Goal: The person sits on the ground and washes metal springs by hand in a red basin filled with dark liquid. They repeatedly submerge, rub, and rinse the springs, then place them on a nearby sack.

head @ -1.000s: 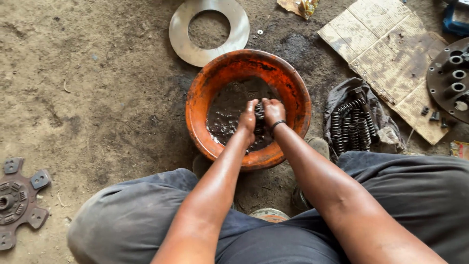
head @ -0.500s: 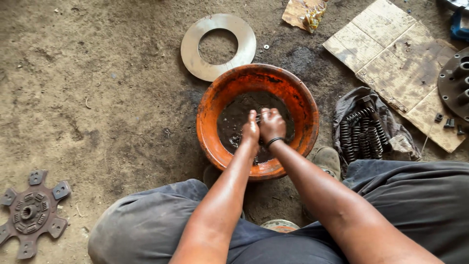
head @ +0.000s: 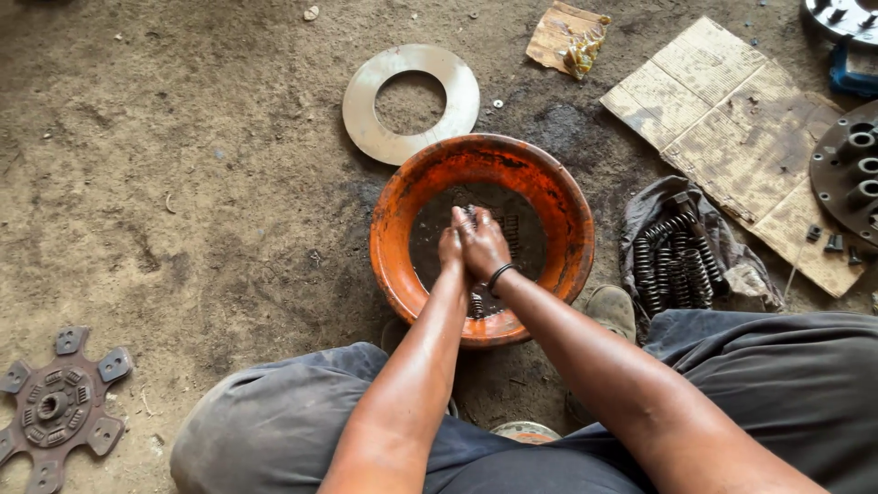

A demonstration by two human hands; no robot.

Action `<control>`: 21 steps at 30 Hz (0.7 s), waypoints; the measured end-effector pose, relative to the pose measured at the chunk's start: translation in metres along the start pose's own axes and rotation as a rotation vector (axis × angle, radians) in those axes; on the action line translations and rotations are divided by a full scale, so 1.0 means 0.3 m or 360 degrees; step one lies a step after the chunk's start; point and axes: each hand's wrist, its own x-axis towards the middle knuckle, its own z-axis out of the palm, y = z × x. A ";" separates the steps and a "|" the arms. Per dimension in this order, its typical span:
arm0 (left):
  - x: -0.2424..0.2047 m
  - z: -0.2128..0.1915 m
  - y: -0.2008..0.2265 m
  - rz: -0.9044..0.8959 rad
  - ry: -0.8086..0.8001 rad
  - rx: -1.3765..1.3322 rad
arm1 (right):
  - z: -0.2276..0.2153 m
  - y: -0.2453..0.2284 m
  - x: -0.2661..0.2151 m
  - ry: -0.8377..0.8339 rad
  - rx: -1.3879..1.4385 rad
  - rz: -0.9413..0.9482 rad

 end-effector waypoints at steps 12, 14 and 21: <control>-0.019 0.050 -0.025 0.0071 -0.0078 0.0352 | -0.070 0.070 0.046 -0.0028 -0.0046 0.0283; 0.034 0.014 -0.045 0.0136 0.0034 0.0294 | -0.053 0.025 0.001 -0.0026 -0.0143 0.0126; -0.036 0.012 -0.016 0.0045 0.0042 0.0258 | -0.076 -0.042 -0.004 0.0066 -0.0179 0.0159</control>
